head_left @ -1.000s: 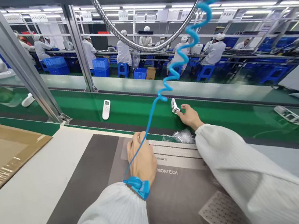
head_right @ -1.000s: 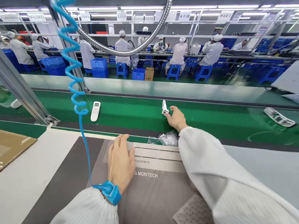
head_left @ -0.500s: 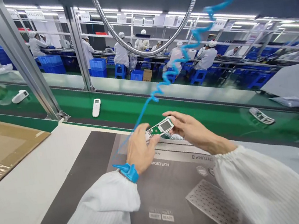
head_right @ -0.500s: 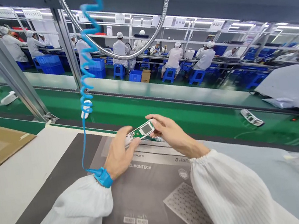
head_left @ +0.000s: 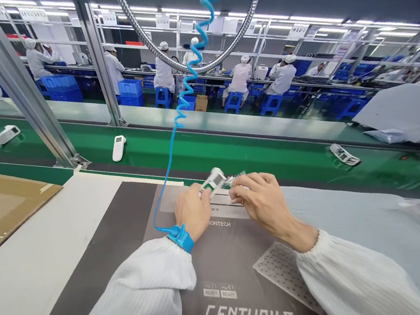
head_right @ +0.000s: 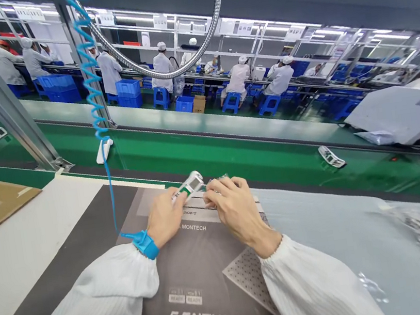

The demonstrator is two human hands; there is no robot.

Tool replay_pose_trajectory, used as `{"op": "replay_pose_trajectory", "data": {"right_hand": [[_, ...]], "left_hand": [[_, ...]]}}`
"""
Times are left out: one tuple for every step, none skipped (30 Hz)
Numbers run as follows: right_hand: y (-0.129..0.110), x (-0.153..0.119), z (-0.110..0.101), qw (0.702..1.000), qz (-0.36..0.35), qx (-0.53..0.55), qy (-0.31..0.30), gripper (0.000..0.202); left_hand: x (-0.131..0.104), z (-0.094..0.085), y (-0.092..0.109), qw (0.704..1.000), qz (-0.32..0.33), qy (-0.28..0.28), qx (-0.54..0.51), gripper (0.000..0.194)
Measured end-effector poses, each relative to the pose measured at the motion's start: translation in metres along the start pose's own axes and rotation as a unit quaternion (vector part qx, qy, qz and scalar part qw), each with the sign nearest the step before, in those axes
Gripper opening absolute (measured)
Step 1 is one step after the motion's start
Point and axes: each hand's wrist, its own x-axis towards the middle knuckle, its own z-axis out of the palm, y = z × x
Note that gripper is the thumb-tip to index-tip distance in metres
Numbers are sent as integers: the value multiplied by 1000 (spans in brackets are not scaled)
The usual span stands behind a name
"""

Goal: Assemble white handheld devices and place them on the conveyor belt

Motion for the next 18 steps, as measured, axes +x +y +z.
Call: {"op": "replay_pose_trajectory", "data": {"right_hand": [[-1,2,1,1000,10,20,3,17],[-1,4,2,998,37,48,10,15],[-1,7,3,994,73,79,19,13],[0,11,5,987,113,112,27,11],[-1,15,7,977,150,147,32,11],[-1,18,10,965,186,184,35,12],[-3,21,13,949,220,223,36,14],[-5,23,18,930,255,263,39,17],[-8,25,23,908,287,303,44,21],[-11,26,28,883,316,342,52,25],[-15,26,32,858,340,380,64,30],[-18,26,36,832,359,414,78,34],[-22,27,39,807,378,445,91,39],[-25,27,41,782,397,471,100,42],[-27,28,43,758,416,492,102,46],[-29,28,44,737,436,508,98,48],[-30,29,44,718,457,518,87,49],[-32,29,45,701,475,526,75,49]], "left_hand": [[3,-2,-1,999,-40,20,6,26],[5,-4,-3,997,-68,36,8,25],[7,-5,-4,996,-80,43,4,23],[8,-6,-4,996,-79,42,-8,20],[8,-6,-5,996,-73,37,-26,19],[8,-5,-4,996,-64,29,-51,17],[7,-4,-3,995,-58,20,-83,17],[5,-2,-2,991,-53,9,-121,16],[3,1,-1,986,-48,-3,-161,16],[1,3,0,979,-43,-17,-200,15],[0,6,1,971,-37,-29,-233,13],[-2,8,2,966,-32,-39,-255,10],[-4,9,3,963,-26,-45,-265,7],[-6,11,4,964,-16,-44,-262,5],[-7,11,5,968,-4,-35,-247,4],[-9,12,5,974,11,-21,-225,5],[-10,13,6,979,27,-5,-200,6],[-11,13,6,984,44,10,-175,8]]}}
